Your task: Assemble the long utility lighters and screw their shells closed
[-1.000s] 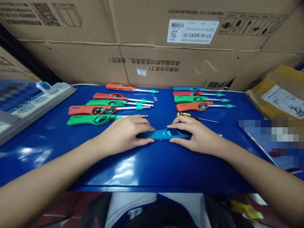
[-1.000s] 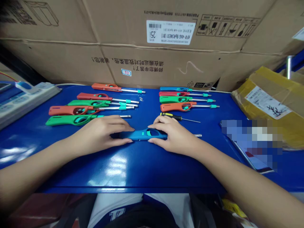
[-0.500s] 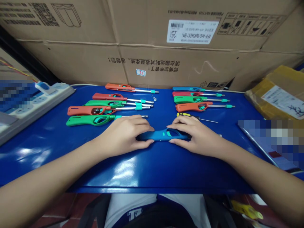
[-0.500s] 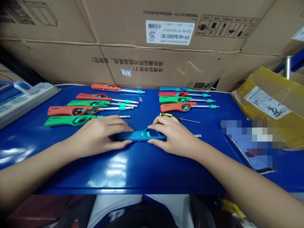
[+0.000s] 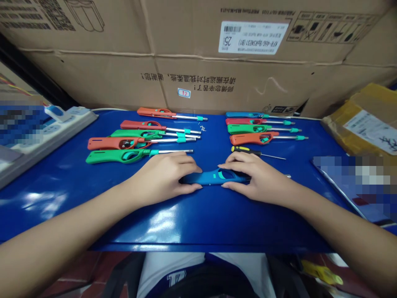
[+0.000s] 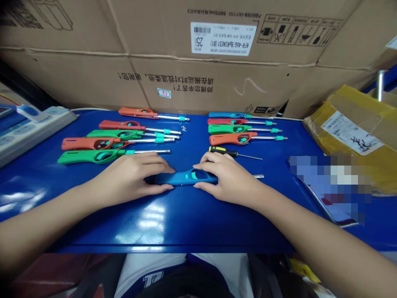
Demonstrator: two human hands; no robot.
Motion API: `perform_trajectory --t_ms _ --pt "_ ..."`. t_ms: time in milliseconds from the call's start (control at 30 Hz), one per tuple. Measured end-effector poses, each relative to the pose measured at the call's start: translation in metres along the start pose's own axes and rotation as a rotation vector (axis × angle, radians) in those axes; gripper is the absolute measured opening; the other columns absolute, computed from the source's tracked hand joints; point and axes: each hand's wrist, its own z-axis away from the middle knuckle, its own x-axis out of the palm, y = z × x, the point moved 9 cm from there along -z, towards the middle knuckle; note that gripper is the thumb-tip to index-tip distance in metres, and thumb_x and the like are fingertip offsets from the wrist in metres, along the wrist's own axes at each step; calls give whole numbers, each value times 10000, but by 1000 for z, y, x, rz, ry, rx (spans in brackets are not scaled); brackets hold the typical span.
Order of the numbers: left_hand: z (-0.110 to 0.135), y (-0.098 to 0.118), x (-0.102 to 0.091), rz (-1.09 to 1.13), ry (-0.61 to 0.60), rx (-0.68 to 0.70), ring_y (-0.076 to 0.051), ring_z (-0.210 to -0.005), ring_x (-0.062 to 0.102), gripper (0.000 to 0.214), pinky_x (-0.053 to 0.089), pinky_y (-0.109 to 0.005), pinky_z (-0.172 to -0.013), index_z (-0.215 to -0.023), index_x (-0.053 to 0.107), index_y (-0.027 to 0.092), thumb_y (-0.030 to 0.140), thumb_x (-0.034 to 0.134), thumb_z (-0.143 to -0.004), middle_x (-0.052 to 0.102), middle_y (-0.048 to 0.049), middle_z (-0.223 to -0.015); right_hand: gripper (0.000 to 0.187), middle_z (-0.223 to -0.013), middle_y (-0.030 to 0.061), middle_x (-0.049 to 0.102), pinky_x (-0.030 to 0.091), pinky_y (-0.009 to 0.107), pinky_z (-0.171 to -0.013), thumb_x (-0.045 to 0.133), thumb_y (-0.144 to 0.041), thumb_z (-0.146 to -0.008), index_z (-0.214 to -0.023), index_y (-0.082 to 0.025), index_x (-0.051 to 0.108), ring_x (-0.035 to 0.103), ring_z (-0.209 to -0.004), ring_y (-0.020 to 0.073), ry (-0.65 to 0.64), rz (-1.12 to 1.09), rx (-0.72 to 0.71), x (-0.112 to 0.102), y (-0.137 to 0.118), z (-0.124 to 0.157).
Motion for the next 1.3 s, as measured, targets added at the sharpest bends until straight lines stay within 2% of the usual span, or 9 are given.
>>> perform_trajectory --t_ms 267,367,533,733,933,1033,1100,1200,1300 --pt "-2 19 1 -185 3 61 -240 -842 707 217 560 -358 -726 -1069 736 151 252 609 -924 738 -66 -959 354 -1105 127 674 489 452 -910 652 -289 -919 -1231 -124 684 625 -1029 279 24 242 -131 -1 -19 1" --pt "-1 18 0 -162 20 71 -232 -866 711 238 566 -351 -748 -1105 724 152 269 581 -955 735 -65 -978 324 -1097 111 701 478 435 -941 646 -273 -929 -1222 -137 671 638 -1038 266 59 209 -147 -8 -18 1" --pt "0 8 -3 -99 63 36 -204 -906 705 291 566 -319 -801 -1157 701 168 326 491 -1032 728 -69 -999 119 -982 61 706 496 364 -852 611 -291 -973 -1010 -189 659 635 -917 216 74 72 -68 -15 -8 -1" --pt "1 10 -1 -32 88 39 -206 -877 695 320 572 -321 -786 -1130 692 129 325 454 -1045 725 -99 -971 118 -897 68 668 502 336 -756 569 -279 -993 -970 -194 647 626 -845 211 132 38 -84 -16 -9 1" --pt "2 10 -8 -114 137 44 -230 -855 705 303 571 -341 -763 -1105 708 109 293 482 -1026 735 -112 -951 100 -962 63 694 532 327 -818 656 -287 -953 -987 -193 647 664 -902 203 175 -17 -35 -20 -6 -1" --pt "1 10 -10 -114 131 27 -260 -891 714 312 574 -372 -781 -1103 719 109 306 493 -1018 743 -125 -980 169 -1008 70 684 547 337 -823 689 -298 -926 -1049 -195 637 668 -925 211 185 -2 -3 -23 -2 -1" --pt "-1 4 -11 13 126 -39 -261 -904 716 316 577 -376 -791 -1112 724 115 326 513 -1009 750 -118 -995 293 -1112 88 683 551 376 -895 701 -327 -918 -1168 -202 613 665 -1032 236 169 30 -14 -22 -2 -1" --pt "-3 -17 0 465 64 -272 -179 -701 700 324 572 -287 -638 -1055 749 150 396 546 -997 768 -58 -870 455 -1260 115 654 521 453 -1009 711 -366 -913 -1318 -218 563 615 -1204 279 108 92 -74 -16 -6 0" --pt "-3 -30 23 877 -25 -469 -114 -490 605 363 516 -220 -474 -980 762 147 436 544 -996 746 -27 -710 419 -1241 117 669 549 432 -982 672 -345 -943 -1334 -221 587 640 -1167 267 79 81 -112 -11 -8 0"
